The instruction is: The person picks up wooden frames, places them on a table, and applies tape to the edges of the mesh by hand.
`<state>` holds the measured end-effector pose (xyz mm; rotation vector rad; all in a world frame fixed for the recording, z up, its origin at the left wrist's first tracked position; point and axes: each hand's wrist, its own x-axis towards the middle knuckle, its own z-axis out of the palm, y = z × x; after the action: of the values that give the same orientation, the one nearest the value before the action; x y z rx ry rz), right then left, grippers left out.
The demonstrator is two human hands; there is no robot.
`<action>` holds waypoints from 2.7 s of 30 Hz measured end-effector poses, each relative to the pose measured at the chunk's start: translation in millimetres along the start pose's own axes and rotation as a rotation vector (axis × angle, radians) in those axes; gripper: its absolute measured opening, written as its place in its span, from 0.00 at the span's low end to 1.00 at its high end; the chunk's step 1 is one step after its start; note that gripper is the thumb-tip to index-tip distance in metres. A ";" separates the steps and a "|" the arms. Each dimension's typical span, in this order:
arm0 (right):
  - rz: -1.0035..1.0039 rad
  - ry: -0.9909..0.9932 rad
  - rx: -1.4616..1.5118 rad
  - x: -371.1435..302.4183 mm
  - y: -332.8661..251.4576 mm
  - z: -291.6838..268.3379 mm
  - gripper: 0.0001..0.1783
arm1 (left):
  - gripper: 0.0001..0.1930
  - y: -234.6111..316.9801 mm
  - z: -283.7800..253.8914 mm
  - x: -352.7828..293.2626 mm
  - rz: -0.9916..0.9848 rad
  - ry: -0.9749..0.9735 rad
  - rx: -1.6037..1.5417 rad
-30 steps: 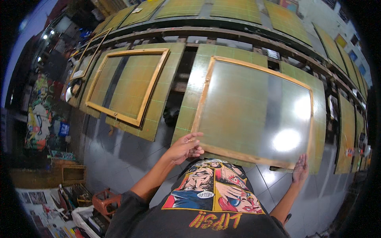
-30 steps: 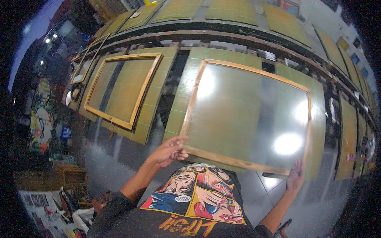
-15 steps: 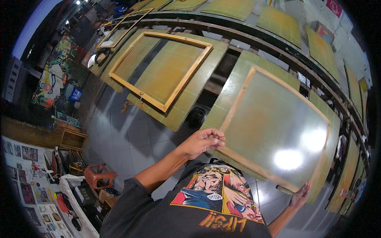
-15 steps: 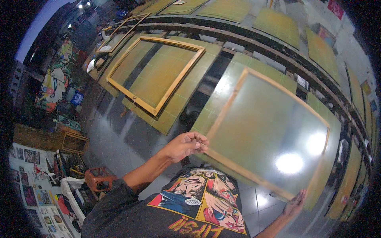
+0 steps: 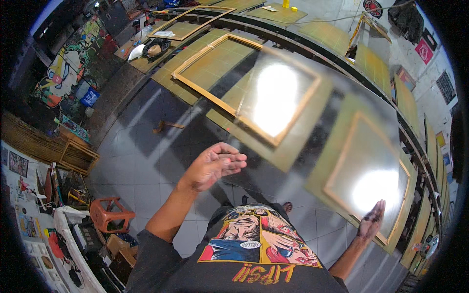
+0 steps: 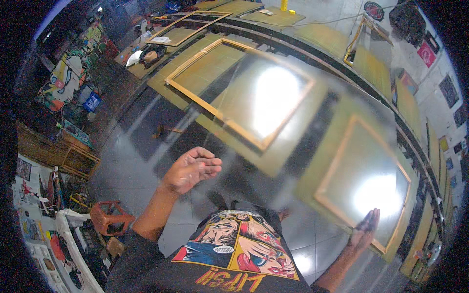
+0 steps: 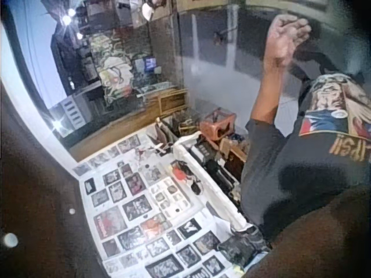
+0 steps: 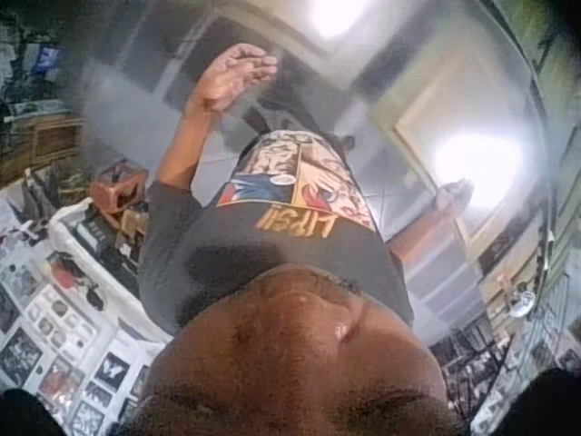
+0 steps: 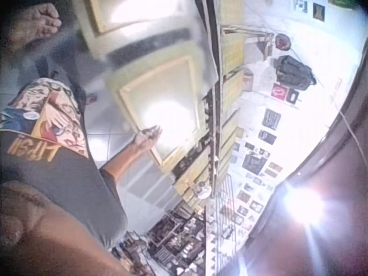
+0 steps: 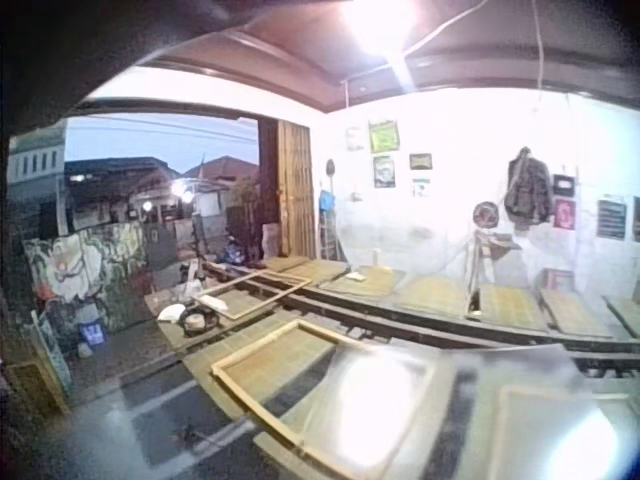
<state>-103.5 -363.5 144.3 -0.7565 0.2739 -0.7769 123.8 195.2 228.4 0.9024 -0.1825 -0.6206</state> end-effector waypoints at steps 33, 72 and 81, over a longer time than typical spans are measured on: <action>-0.145 0.413 -0.102 -65.2 154.1 150.2 0.22 | 0.11 73.8 -192.9 171.0 -0.345 -0.153 0.023; -0.149 0.576 -0.142 -61.8 255.1 232.9 0.22 | 0.10 135.5 -281.3 238.3 -0.456 -0.073 0.095; -0.137 0.580 -0.102 -53.9 250.5 229.7 0.21 | 0.09 134.6 -267.8 237.5 -0.463 -0.054 0.106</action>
<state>103.6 -89.1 128.3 -0.6359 0.7938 -1.1120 480.9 301.8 142.8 1.0398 -0.0532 -1.0731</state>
